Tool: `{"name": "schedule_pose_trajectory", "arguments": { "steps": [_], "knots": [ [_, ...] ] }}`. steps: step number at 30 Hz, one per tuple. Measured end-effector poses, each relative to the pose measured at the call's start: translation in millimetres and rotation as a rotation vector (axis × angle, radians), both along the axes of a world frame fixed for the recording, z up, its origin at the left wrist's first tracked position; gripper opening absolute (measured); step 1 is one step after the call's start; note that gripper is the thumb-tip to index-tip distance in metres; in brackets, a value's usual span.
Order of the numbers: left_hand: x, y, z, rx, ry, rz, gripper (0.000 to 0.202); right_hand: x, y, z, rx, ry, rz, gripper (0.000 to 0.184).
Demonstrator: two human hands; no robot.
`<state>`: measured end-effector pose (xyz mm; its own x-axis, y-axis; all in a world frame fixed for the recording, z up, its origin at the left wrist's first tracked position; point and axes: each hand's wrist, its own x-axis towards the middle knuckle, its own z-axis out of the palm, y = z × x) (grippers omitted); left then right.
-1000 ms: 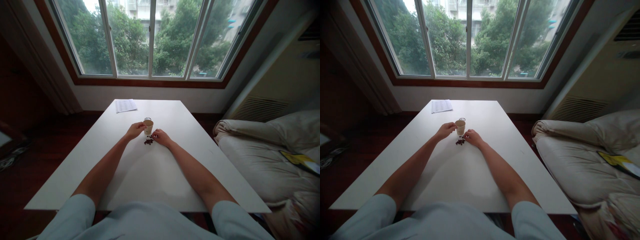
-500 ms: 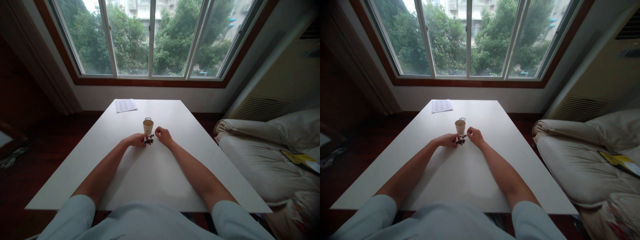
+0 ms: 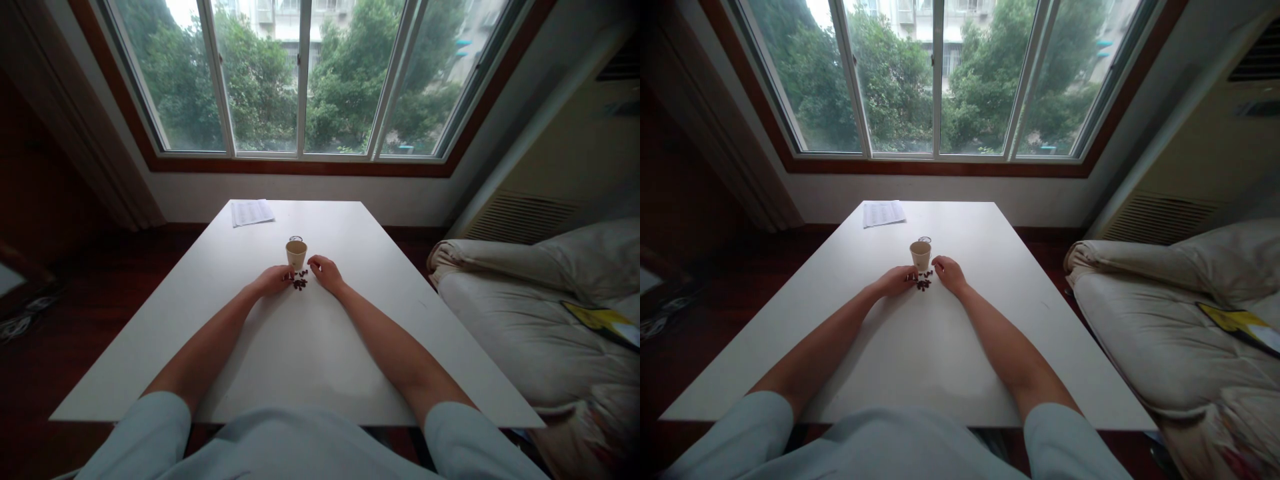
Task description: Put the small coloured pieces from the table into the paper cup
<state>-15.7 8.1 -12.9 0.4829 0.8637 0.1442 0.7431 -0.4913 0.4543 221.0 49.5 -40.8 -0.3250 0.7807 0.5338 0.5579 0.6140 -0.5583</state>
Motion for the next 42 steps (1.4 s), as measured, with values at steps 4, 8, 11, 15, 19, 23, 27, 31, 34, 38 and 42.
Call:
{"name": "schedule_pose_trajectory", "arguments": {
  "steps": [4,8,11,15,19,23,27,31,34,38,42],
  "knots": [
    [-1,1,-1.1,0.027,-0.010,0.043,0.022,0,-1,-0.7,-0.038,0.049,0.014,0.019],
    [-9,5,-0.6,0.018,0.038,0.096,0.021,-2,5,-4.6,-0.137,0.201,0.016,0.020],
    [-17,6,2.7,-0.015,0.085,0.065,0.019,-3,12,-6.5,-0.224,0.338,-0.009,0.019],
    [-23,7,6.3,-0.041,0.093,0.004,0.015,-2,17,-1.5,-0.389,0.546,-0.033,0.022],
    [-25,8,4.7,-0.027,0.077,-0.018,0.015,-2,15,12.9,-0.457,0.716,-0.022,0.027],
    [-25,10,2.3,-0.032,0.078,-0.006,0.016,-10,7,33.5,-0.437,0.738,0.022,0.025],
    [-25,9,3.3,0.005,0.065,-0.009,0.016,-20,-4,53.8,-0.404,0.714,0.126,0.023],
    [-25,9,5.3,0.037,0.034,-0.008,0.016,-25,-12,64.7,-0.449,0.722,0.243,0.028],
    [-25,9,5.3,0.029,-0.002,0.001,0.017,-25,-14,66.7,-0.474,0.710,0.326,0.037],
    [-24,9,5.5,0.030,-0.041,0.028,0.014,-23,-11,64.5,-0.444,0.696,0.295,0.038],
    [-21,7,9.9,0.064,-0.073,0.060,0.014,-15,-1,50.8,-0.387,0.609,0.205,0.025]
  ]
}}
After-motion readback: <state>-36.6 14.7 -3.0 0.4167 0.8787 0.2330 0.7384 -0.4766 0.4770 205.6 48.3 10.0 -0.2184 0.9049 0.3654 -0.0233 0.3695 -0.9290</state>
